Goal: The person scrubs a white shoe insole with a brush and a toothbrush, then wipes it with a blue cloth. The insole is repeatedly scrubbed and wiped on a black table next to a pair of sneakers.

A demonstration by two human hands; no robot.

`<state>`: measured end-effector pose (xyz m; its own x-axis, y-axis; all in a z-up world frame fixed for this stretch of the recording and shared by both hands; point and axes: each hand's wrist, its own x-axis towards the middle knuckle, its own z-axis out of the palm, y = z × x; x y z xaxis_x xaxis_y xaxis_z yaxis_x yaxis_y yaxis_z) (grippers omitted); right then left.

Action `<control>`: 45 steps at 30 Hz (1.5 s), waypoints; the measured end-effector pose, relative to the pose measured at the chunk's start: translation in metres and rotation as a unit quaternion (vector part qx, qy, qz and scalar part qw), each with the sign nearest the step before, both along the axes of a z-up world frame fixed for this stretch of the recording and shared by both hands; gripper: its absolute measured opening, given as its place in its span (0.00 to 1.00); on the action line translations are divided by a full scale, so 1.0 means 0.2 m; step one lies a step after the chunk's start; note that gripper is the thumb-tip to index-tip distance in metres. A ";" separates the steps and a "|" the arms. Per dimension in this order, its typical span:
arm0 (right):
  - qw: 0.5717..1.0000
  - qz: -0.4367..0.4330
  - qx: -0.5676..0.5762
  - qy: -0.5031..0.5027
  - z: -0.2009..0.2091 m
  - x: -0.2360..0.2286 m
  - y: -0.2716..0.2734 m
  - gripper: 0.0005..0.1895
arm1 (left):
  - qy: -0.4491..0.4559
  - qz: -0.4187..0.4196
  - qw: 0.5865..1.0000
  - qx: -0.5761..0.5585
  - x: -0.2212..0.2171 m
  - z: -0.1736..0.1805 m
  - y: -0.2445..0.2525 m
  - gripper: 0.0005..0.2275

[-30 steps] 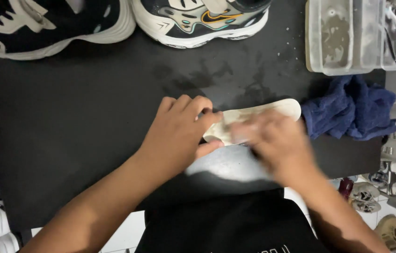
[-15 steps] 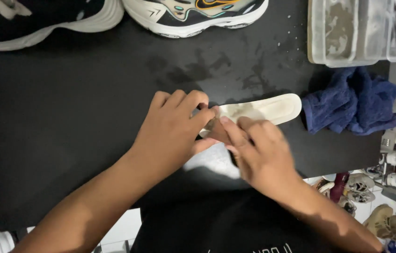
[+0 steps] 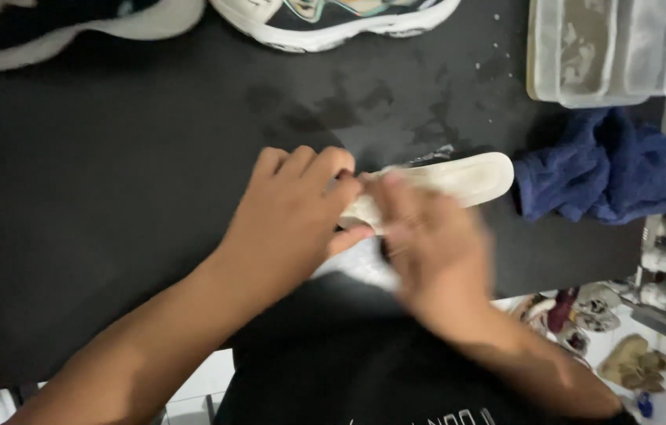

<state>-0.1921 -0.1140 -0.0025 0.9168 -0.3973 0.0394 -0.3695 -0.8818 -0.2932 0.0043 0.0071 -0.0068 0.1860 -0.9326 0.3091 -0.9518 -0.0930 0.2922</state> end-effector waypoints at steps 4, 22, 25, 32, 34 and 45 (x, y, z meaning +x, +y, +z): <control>0.992 0.031 -0.117 -0.037 0.07 -0.02 -0.13 0.20 | 0.042 -0.002 0.999 -0.011 0.01 0.01 0.01 0.29; 0.999 -0.008 0.004 -0.042 0.14 -0.03 -0.20 0.26 | 0.011 -0.004 1.000 -0.023 0.00 0.00 0.01 0.28; 0.993 -0.037 0.098 -0.056 0.24 -0.07 -0.27 0.24 | -0.025 -0.019 0.999 -0.016 -0.01 -0.01 -0.01 0.30; 0.882 -0.210 0.315 -0.279 0.15 -0.13 -0.27 0.26 | 0.003 -0.016 1.000 -0.006 -0.15 0.02 0.01 0.29; 0.863 -0.200 0.331 -0.326 0.18 -0.08 -0.28 0.27 | 0.034 -0.024 0.999 0.003 -0.15 0.05 0.00 0.29; 0.808 -0.224 0.457 -0.298 0.26 -0.06 -0.31 0.25 | -0.009 -0.186 0.980 -0.077 0.05 0.06 -0.39 0.15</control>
